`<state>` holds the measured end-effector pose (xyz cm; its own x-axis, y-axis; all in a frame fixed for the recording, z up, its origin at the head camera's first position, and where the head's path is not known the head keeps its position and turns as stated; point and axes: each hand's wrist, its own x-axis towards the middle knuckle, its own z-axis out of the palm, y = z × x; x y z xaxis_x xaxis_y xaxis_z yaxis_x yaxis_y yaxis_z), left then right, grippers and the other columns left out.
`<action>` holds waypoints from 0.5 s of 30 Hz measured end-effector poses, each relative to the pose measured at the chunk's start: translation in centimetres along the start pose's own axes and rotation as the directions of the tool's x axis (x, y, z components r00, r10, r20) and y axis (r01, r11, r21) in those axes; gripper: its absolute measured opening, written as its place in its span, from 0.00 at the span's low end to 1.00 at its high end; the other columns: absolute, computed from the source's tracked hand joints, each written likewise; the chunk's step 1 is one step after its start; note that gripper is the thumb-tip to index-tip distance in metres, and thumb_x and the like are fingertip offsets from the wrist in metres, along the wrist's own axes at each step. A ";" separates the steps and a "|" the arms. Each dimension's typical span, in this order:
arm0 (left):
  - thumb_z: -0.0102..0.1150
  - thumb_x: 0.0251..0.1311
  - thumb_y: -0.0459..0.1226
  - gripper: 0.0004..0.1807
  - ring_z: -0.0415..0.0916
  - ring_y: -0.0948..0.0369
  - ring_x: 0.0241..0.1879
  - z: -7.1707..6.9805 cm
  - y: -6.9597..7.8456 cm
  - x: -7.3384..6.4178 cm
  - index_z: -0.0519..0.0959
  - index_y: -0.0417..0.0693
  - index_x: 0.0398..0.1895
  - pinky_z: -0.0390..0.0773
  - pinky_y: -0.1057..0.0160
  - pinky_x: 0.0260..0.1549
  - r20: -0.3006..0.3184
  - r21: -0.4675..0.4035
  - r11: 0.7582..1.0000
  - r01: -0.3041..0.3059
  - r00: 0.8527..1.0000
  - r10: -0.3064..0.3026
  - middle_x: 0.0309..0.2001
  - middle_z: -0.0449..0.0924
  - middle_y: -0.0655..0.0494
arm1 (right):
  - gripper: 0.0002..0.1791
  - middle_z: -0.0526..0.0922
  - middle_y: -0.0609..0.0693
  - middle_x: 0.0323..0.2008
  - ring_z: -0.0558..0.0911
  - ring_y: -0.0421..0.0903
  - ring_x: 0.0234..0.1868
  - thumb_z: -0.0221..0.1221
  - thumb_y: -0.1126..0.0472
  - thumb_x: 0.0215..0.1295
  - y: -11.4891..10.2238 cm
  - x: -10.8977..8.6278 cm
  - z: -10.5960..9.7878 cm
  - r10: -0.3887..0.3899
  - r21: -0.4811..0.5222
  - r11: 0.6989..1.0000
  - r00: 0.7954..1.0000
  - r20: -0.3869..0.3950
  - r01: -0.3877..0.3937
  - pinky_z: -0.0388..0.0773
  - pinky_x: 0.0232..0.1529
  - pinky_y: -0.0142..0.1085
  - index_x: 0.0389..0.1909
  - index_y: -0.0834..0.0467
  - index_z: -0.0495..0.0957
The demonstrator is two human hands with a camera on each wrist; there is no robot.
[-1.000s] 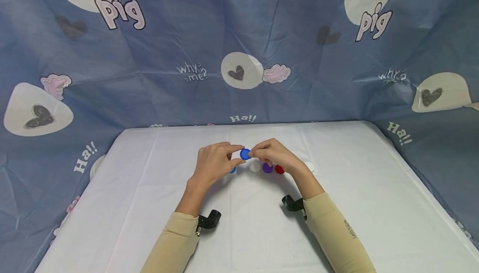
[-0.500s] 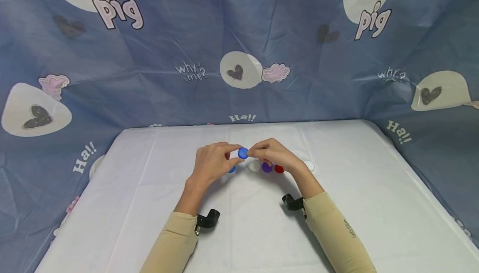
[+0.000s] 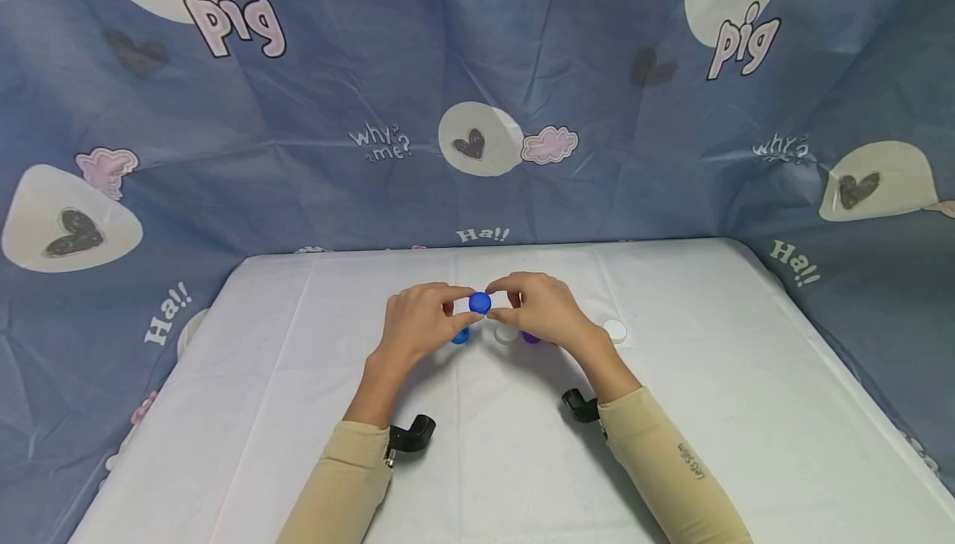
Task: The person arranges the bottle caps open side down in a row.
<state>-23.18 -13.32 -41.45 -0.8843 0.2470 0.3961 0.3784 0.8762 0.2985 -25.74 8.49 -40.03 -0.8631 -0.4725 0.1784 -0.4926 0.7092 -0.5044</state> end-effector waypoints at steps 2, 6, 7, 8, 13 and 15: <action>0.66 0.54 0.62 0.18 0.65 0.67 0.18 -0.1 0.0 0.0 0.86 0.75 0.46 0.62 0.64 0.17 0.011 0.000 1.000 0.000 1.000 0.000 0.19 0.71 0.69 | 0.17 0.74 0.40 0.22 0.71 0.39 0.22 0.68 0.44 0.58 -0.1 0.0 0.1 -0.018 -0.033 0.999 1.000 -0.006 0.017 0.65 0.23 0.36 0.48 0.40 0.84; 0.66 0.54 0.61 0.18 0.64 0.66 0.18 -0.1 0.2 -0.1 0.86 0.76 0.47 0.62 0.63 0.17 0.038 0.007 1.000 0.000 0.999 -0.001 0.18 0.70 0.69 | 0.15 0.72 0.40 0.21 0.70 0.39 0.22 0.68 0.44 0.59 -0.2 0.0 0.4 -0.037 -0.061 0.997 0.999 -0.003 0.037 0.63 0.22 0.35 0.47 0.40 0.85; 0.66 0.55 0.61 0.18 0.64 0.66 0.18 -0.1 0.2 -0.1 0.85 0.76 0.48 0.61 0.63 0.17 0.044 0.010 1.000 0.001 0.999 -0.001 0.18 0.70 0.68 | 0.15 0.72 0.41 0.22 0.70 0.39 0.22 0.68 0.44 0.59 -0.2 0.0 0.4 -0.038 -0.061 0.997 0.999 -0.003 0.038 0.63 0.22 0.34 0.47 0.40 0.85; 0.66 0.55 0.61 0.18 0.64 0.66 0.18 -0.1 0.2 -0.1 0.85 0.76 0.48 0.61 0.63 0.17 0.050 0.014 1.000 0.001 0.999 -0.002 0.19 0.70 0.68 | 0.15 0.72 0.41 0.22 0.70 0.39 0.22 0.68 0.45 0.59 -0.2 0.0 0.4 -0.038 -0.059 0.998 0.999 -0.003 0.038 0.62 0.22 0.34 0.47 0.40 0.85; 0.67 0.55 0.60 0.18 0.65 0.66 0.18 0.0 0.2 -0.1 0.85 0.75 0.49 0.62 0.63 0.16 0.083 0.018 1.000 0.010 0.996 -0.012 0.19 0.72 0.69 | 0.15 0.72 0.41 0.22 0.70 0.40 0.22 0.69 0.47 0.58 0.0 0.0 0.6 -0.028 -0.039 0.999 1.000 0.000 0.028 0.62 0.22 0.34 0.47 0.42 0.86; 0.67 0.55 0.60 0.18 0.65 0.66 0.18 0.0 0.2 -0.1 0.85 0.76 0.49 0.63 0.63 0.16 0.097 0.021 1.000 0.014 0.995 -0.016 0.19 0.72 0.69 | 0.16 0.72 0.41 0.22 0.70 0.40 0.23 0.69 0.47 0.58 0.1 0.0 0.7 -0.026 -0.038 0.999 1.000 0.005 0.026 0.62 0.23 0.34 0.47 0.43 0.86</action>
<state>-23.03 -13.19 -41.47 -0.9128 0.2717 0.3048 0.3599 0.8880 0.2862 -25.71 8.16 -40.71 -0.8497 -0.4929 0.1874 -0.5184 0.7160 -0.4675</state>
